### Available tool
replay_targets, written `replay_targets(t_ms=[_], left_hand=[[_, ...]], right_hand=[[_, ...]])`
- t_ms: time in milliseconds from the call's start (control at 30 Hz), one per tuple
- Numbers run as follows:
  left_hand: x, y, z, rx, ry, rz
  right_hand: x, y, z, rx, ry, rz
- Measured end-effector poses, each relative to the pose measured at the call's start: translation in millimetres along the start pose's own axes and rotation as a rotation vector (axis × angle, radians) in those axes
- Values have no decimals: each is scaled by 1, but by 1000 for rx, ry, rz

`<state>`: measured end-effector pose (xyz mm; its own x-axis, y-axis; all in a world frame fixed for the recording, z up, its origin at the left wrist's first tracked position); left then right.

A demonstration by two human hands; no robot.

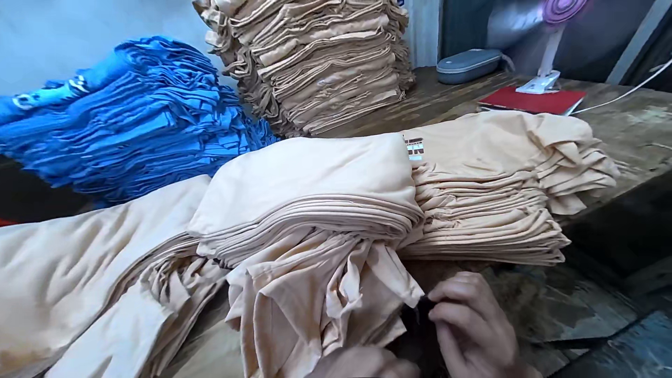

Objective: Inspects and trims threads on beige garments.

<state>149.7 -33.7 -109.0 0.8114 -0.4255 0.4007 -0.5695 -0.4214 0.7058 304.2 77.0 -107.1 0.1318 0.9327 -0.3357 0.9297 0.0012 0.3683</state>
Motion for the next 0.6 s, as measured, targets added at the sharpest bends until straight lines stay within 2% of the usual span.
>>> replay_targets(t_ms=[67, 133, 200, 300, 367, 433, 500, 600], left_hand=[[-20, 15, -5, 107, 159, -198], [-42, 18, -4, 130, 209, -315], [-52, 18, -2, 108, 179, -308], [-54, 27, 3, 17, 92, -259], [-59, 35, 8, -57, 63, -280], [-62, 38, 11, -78, 75, -284], [-57, 40, 7, -17, 104, -228], [-36, 38, -10, 134, 162, -194]], right_hand=[[6, 2, -6, 26, -107, -48], [5, -9, -14, -68, -112, -50], [0, -23, -16, -166, -40, -42], [3, -12, -13, -128, 15, -209], [15, 10, -15, -102, -60, -245], [31, 23, -12, -132, -179, -164], [38, 25, -7, -151, -298, -78], [31, 15, -6, -13, -416, -103]])
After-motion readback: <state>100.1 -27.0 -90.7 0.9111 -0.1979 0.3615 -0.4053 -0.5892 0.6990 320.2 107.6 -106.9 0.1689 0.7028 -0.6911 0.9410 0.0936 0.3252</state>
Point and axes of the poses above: each hand's wrist, its own z-axis away from the middle knuckle, its own y-axis out of the back of the hand, x = y × z, the point moved 7 cm from there along -z, towards the middle knuckle, and after that the axes turned 4 degrees about -z, right-handed, at the moved point
